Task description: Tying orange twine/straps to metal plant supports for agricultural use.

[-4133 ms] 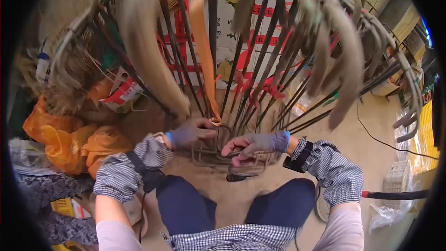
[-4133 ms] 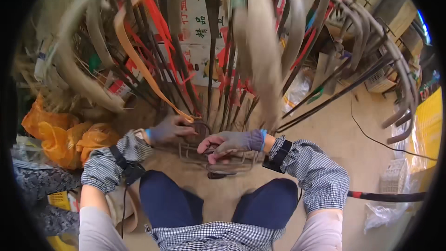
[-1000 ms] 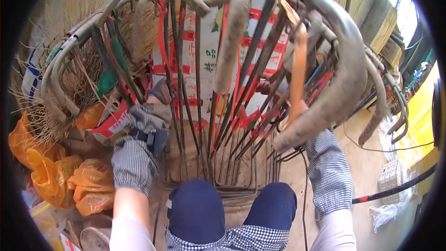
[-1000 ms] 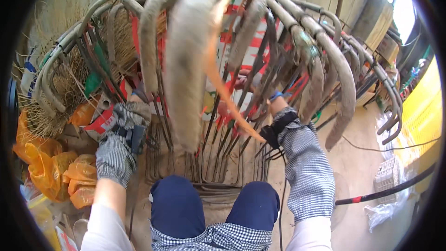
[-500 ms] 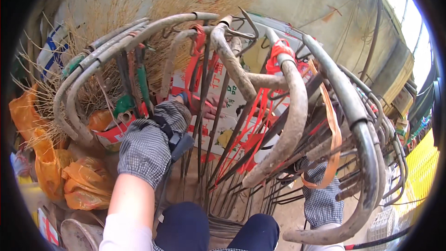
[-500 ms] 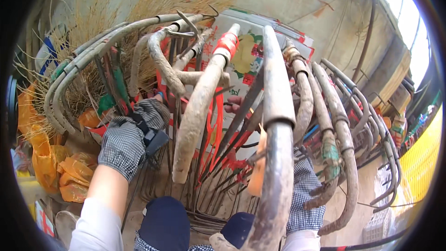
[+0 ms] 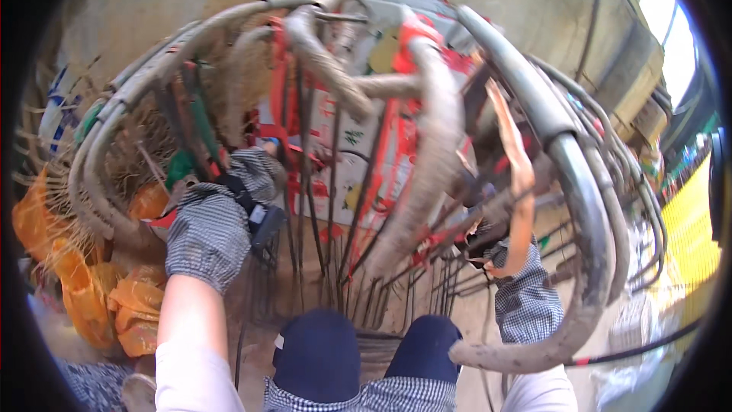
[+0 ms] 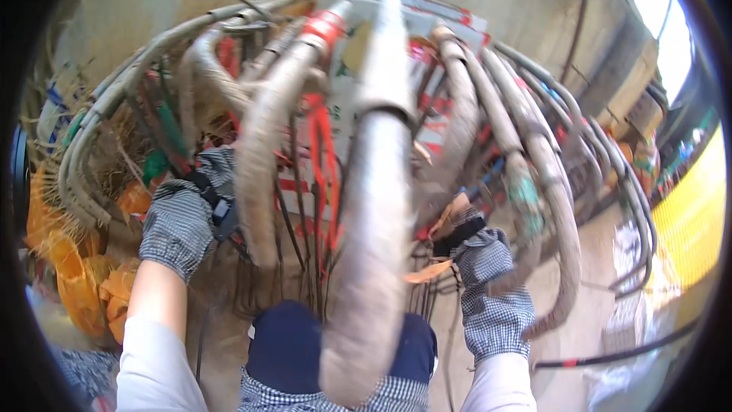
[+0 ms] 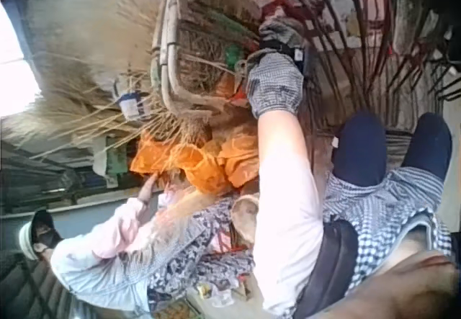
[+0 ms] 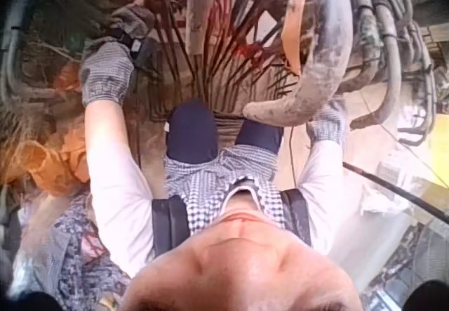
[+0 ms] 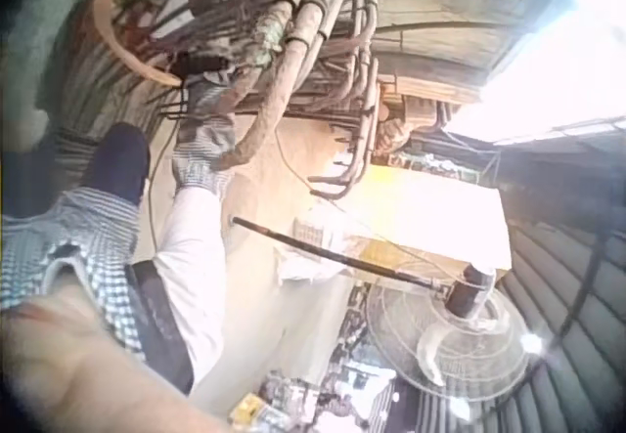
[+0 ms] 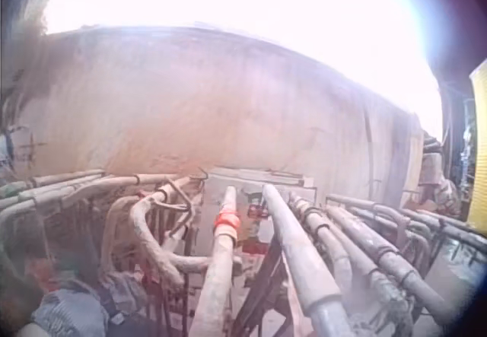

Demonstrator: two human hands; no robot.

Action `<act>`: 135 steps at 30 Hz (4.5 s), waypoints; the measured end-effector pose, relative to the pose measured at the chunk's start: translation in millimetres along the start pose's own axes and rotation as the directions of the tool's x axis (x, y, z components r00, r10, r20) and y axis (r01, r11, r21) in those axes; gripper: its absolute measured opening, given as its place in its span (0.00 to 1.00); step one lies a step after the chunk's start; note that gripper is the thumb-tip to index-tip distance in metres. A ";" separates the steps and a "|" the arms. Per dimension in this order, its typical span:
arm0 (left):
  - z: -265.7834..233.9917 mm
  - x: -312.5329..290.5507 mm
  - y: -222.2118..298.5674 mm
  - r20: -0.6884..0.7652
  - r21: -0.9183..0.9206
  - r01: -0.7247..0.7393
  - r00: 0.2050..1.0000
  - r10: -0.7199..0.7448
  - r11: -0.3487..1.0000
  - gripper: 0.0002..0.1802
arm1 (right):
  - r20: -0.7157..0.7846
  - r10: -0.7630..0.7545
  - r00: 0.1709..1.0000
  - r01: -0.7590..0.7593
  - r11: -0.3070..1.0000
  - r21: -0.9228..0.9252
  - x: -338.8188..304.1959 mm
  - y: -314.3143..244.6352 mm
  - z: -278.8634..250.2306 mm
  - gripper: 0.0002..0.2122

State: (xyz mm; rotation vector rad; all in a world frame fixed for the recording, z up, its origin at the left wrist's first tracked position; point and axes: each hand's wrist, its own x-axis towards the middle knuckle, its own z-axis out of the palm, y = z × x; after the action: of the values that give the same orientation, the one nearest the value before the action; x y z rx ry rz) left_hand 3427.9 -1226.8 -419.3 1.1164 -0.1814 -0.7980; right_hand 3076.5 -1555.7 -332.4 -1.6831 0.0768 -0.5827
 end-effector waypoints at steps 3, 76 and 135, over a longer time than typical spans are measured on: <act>5.3 6.6 -0.5 0.014 0.013 0.006 1.000 -0.006 1.000 0.14 | -0.194 -0.107 0.975 0.074 0.982 -0.173 -44.5 -18.7 -9.7 0.15; 120.9 -246.9 -77.1 0.184 0.013 0.131 0.974 -0.131 0.991 0.15 | -0.185 0.553 0.813 -0.367 0.732 0.574 -159.7 28.4 232.4 0.18; 192.6 -251.0 0.0 -0.332 0.393 0.372 0.910 -0.247 0.841 0.33 | 0.462 0.686 0.562 -0.729 0.675 -0.115 -114.0 79.7 100.7 0.12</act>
State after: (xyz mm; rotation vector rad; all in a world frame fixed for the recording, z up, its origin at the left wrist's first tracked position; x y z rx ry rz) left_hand 3150.6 -1203.8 -268.6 1.7165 0.0563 -0.9082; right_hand 3040.9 -1439.0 -453.3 -1.4900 0.3592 0.4533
